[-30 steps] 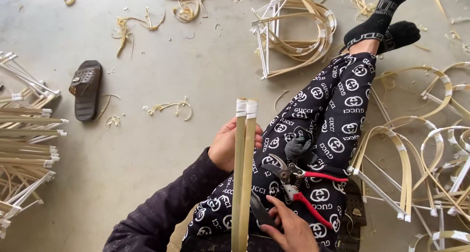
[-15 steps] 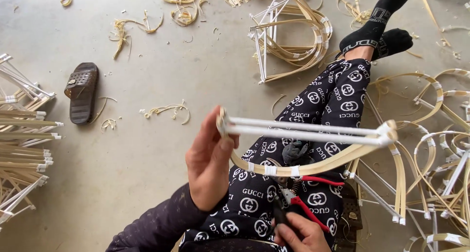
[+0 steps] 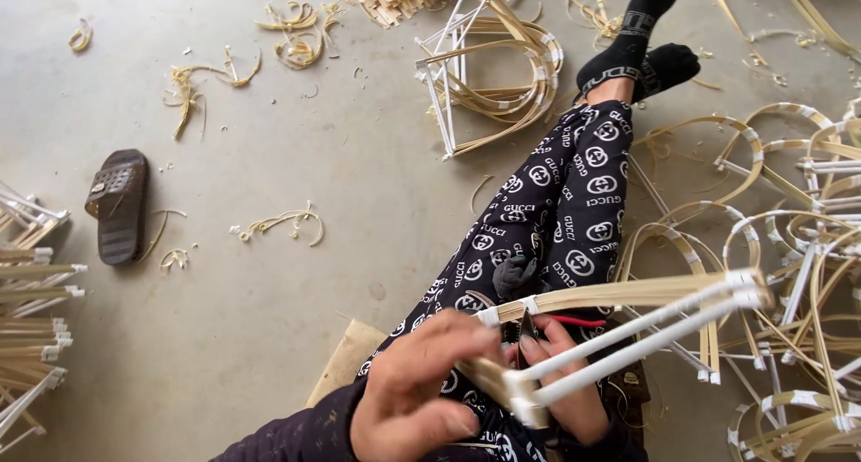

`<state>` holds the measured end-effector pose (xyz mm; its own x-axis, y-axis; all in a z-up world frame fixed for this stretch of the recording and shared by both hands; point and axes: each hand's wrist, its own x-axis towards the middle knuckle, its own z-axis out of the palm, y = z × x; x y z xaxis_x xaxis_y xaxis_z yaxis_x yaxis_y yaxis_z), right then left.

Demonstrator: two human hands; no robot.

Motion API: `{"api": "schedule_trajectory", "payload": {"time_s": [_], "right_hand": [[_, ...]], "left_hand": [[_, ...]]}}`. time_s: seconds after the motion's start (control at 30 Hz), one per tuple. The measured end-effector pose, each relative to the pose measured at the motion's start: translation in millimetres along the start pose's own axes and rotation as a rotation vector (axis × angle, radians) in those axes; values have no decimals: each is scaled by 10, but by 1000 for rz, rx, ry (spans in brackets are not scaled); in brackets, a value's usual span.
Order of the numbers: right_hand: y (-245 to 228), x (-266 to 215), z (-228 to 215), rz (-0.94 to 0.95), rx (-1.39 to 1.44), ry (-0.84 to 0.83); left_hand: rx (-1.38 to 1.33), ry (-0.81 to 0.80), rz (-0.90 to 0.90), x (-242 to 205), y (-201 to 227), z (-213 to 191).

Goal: Assembling and securing curved bamboo components into small structural frames using wire and cutters.

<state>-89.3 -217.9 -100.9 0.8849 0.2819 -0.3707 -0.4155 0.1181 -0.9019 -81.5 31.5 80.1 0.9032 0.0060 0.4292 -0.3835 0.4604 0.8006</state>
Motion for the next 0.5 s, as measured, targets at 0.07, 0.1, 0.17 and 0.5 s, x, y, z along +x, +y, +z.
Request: {"api": "schedule_trajectory", "payload": {"time_s": [0.07,0.1,0.17,0.5], "right_hand": [[-111,-2,68,17,21,-22],[-121,-31,94,14,25,-17],[-138,-58,133,159,25,17],[-88,-286,257,-153,-49,-105]], "left_hand": [[137,-390,-125,253,50,-110],[136,-398,-126,211,-169,-208],[272,-200,-406,137,-622,-405],[-257,-174,-1240,-745,-1395,-768]]}}
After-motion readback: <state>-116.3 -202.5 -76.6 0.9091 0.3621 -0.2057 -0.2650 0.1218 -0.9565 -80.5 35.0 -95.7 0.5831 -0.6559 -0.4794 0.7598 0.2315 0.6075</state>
